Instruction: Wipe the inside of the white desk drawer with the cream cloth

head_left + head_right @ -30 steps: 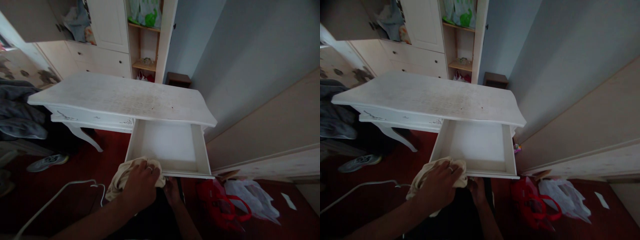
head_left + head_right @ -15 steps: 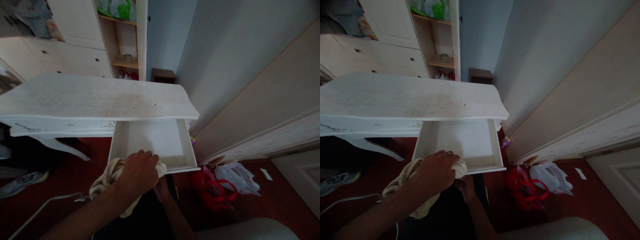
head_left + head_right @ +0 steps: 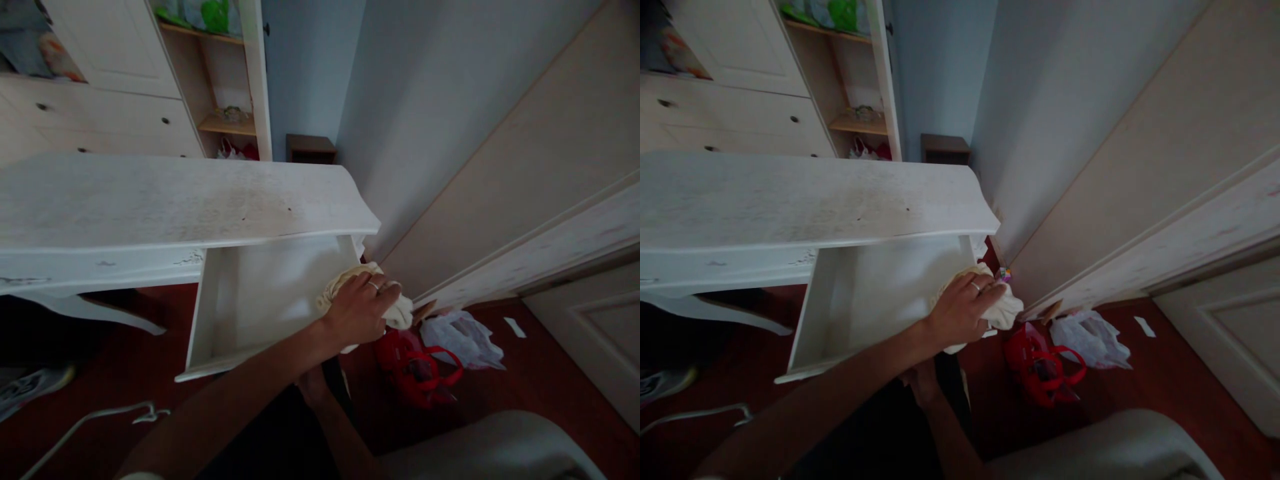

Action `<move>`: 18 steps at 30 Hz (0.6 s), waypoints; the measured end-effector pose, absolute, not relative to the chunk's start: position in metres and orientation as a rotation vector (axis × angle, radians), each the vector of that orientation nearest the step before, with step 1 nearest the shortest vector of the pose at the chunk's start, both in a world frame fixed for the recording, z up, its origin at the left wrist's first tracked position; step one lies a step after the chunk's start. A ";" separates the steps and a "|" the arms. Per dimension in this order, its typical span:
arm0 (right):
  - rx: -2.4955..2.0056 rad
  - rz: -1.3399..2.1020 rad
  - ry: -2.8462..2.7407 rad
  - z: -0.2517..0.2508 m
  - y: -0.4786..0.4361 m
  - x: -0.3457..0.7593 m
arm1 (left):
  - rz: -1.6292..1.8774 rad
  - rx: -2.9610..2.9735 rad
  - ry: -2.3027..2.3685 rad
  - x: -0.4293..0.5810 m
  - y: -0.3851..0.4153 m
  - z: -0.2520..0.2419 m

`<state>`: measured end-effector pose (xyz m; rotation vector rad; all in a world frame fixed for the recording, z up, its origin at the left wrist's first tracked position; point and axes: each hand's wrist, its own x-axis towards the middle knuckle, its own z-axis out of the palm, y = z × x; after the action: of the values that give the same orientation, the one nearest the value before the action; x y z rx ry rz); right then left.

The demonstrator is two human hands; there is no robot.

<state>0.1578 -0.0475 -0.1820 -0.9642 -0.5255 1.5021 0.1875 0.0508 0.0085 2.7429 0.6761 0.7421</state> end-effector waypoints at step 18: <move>-0.789 1.600 -0.489 -0.191 -0.045 0.158 | 0.553 2.597 1.564 0.218 0.146 -0.036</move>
<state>0.1578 -0.0453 -0.1906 -0.7889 -0.4890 1.5996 0.2176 0.1456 -0.0364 2.5967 1.5645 0.5532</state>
